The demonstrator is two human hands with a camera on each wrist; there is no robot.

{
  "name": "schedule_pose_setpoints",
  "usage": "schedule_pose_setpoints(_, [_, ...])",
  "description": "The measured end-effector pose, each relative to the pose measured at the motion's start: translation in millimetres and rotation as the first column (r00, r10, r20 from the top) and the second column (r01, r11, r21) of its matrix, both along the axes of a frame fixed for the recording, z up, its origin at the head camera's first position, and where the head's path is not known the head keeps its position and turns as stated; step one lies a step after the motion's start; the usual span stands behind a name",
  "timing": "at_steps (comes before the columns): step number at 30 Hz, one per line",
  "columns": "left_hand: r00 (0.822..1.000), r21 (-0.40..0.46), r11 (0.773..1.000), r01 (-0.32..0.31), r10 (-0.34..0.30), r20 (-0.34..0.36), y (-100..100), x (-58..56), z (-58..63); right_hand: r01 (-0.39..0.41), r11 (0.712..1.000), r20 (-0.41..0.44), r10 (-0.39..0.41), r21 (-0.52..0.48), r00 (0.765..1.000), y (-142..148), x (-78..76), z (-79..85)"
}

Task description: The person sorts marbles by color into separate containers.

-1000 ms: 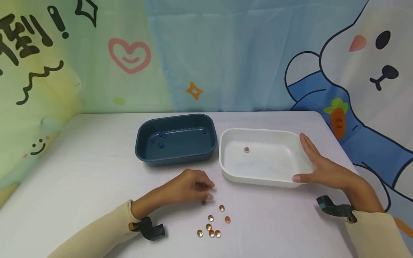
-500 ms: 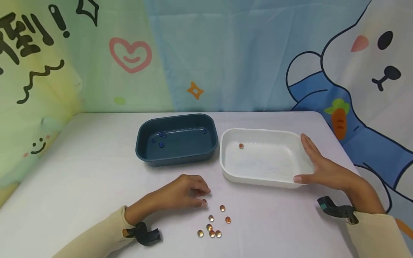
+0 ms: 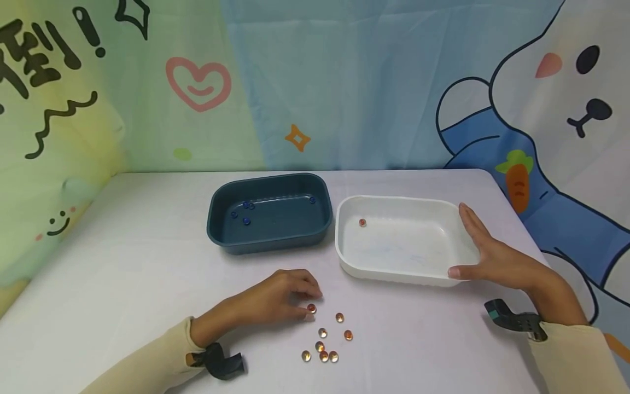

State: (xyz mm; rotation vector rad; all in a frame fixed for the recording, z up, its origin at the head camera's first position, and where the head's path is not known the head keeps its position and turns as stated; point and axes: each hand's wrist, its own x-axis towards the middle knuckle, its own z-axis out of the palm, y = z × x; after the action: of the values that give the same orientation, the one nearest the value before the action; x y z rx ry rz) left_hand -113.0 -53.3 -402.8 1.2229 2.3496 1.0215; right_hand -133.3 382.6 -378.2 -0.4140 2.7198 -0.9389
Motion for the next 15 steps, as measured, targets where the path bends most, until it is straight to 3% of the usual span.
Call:
schedule_pose_setpoints(8, [0.999, 0.033, 0.999, 0.015, -0.013, -0.034, 1.5, -2.4, -3.5, 0.001, 1.000, 0.005, -0.001, -0.002, 1.000, 0.4, 0.0, 0.1])
schedule_pose_setpoints(15, [1.000, 0.071, 0.998, 0.004, -0.004, -0.002, -0.1, -2.9, -3.7, 0.000, 1.000, 0.002, 0.000, -0.009, 1.000, -0.1, -0.3, 0.3])
